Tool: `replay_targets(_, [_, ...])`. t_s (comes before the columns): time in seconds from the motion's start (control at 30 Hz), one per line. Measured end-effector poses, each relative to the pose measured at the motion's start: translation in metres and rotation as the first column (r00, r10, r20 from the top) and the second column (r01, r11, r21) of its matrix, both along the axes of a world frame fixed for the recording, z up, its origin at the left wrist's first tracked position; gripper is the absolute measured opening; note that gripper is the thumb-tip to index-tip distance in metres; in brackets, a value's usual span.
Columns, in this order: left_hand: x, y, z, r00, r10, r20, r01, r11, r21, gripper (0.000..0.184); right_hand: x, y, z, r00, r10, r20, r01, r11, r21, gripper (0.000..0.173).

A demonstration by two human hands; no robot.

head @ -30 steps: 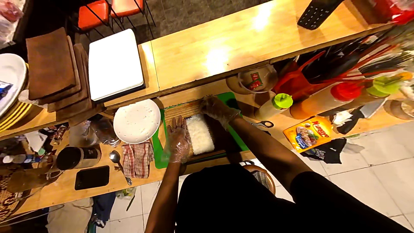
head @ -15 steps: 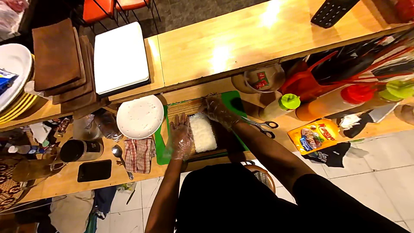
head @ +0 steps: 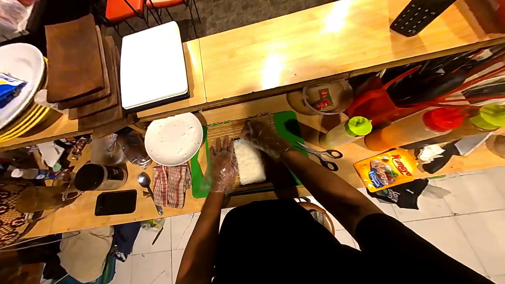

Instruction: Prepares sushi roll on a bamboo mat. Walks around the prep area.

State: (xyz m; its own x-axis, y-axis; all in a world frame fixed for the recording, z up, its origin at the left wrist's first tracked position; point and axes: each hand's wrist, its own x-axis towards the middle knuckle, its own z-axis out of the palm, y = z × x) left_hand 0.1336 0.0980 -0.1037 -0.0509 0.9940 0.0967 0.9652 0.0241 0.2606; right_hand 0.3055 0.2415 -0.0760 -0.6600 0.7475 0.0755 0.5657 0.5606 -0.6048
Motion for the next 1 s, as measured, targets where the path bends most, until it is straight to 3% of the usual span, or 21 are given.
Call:
replay_targets(0.2, [-0.001,0.002,-0.001,1.000,0.007,0.011,-0.007,1.000,-0.019,0.053,-0.010,0.000,0.005,0.998,-0.030,0.055,0.034,0.998,-0.062,0.015])
replay_targets(0.3, [-0.002,0.002,0.000,1.000,0.003,0.014,-0.003,1.000,-0.025,0.053,-0.014,-0.005,-0.001,0.998,-0.060,-0.009,0.058,0.991,-0.121,0.018])
replay_targets(0.43, [-0.002,0.002,-0.001,1.000,-0.003,0.015,0.003,0.999,-0.032,0.054,-0.018,-0.007,0.004,0.997,-0.060,0.052,0.064,0.996,-0.064,0.023])
replay_targets(0.57, [-0.002,0.004,-0.001,1.000,0.005,0.017,-0.005,1.000,-0.026,0.054,-0.013,-0.009,0.019,0.999,-0.047,0.027,0.050,0.989,-0.141,0.023])
replay_targets(0.83, [-0.003,0.001,-0.002,1.000,-0.012,0.008,0.012,0.999,-0.035,0.055,-0.021,-0.016,0.012,0.993,-0.093,0.079,0.098,0.993,-0.067,0.023])
replay_targets(0.93, [-0.004,0.002,-0.005,1.000,-0.005,0.028,0.006,1.000,-0.009,0.054,-0.011,-0.006,0.018,0.988,-0.146,-0.055,0.128,0.958,-0.256,0.022])
replay_targets(1.0, [-0.003,0.002,-0.005,0.999,-0.005,0.034,0.006,1.000,-0.017,0.055,-0.001,0.001,0.020,0.984,-0.144,-0.106,0.109,0.952,-0.285,0.019])
